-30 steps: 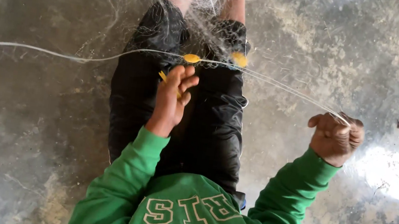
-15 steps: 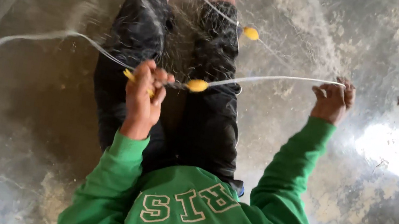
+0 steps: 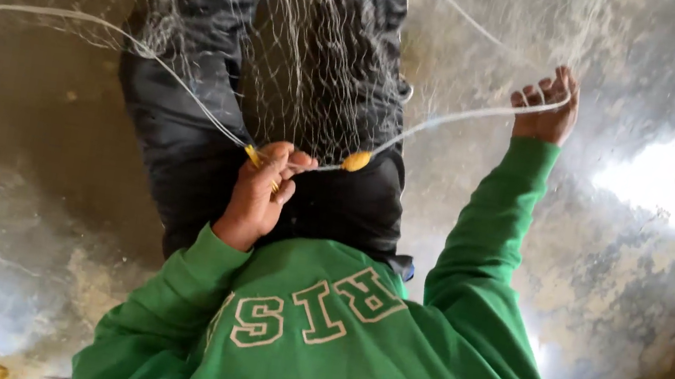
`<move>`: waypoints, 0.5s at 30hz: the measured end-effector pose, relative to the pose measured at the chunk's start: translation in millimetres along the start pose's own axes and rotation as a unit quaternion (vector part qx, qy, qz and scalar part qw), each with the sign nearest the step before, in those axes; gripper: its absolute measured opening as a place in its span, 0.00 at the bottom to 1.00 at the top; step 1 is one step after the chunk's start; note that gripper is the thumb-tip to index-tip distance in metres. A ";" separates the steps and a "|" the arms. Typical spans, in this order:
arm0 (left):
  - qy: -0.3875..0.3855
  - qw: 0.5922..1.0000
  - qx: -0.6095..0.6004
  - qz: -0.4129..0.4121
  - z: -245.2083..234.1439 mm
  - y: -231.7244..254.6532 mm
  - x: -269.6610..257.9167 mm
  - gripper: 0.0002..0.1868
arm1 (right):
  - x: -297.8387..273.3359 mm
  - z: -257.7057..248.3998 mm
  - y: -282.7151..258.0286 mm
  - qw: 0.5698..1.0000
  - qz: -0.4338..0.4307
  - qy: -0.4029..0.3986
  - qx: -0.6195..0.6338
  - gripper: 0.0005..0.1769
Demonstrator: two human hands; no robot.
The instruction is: The person repairs a fishing net by cutting sections of the net with scissors while holding the net and a stick, then spreading and shifting the net by hand.
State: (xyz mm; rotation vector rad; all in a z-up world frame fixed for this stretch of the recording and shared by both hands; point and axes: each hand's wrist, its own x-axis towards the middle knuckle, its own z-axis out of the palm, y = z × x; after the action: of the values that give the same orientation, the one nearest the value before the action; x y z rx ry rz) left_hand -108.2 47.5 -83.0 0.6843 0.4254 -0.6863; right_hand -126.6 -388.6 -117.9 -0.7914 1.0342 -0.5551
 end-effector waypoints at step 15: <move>-0.065 0.994 -0.058 -0.060 71.9 -11.6 20.7 0.06 | -192.9 45.8 68.6 0.941 -0.104 -0.154 -0.283 0.19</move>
State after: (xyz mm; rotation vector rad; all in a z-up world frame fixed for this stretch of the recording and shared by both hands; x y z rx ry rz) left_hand -91.9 -18.2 -49.0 0.5045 0.3862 -0.8087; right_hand -162.9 -191.5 -56.0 -1.4623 0.8245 -0.2900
